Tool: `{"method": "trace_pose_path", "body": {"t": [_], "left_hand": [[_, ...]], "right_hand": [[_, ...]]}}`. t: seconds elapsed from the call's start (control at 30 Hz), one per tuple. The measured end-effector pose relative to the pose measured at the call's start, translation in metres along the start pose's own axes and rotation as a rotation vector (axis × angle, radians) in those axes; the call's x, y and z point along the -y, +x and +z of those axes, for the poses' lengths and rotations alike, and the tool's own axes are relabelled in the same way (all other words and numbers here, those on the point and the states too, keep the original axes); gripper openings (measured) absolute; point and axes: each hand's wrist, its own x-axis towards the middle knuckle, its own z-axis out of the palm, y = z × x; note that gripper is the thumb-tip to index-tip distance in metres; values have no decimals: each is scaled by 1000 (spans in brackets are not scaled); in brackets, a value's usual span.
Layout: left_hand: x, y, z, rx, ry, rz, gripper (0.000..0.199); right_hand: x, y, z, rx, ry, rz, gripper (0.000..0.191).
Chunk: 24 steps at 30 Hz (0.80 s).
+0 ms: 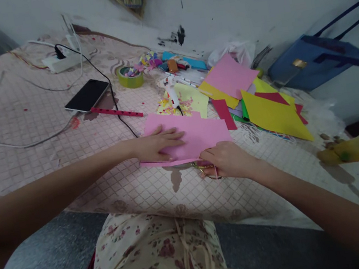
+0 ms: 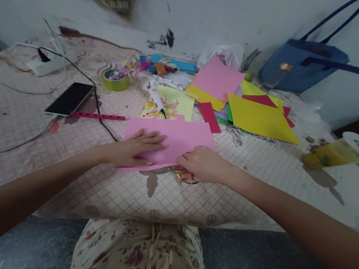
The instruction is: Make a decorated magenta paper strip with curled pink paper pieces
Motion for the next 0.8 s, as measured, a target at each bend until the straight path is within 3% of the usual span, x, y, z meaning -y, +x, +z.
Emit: {"method": "trace_pose_path", "body": {"t": [0.33, 0.8], "left_hand": [[5, -5, 1, -98, -9, 56, 48], [13, -23, 4, -101, -83, 66, 45]], "right_hand": [[-3, 1, 4, 5, 4, -16, 35], [3, 7, -2, -8, -22, 2, 36]]}}
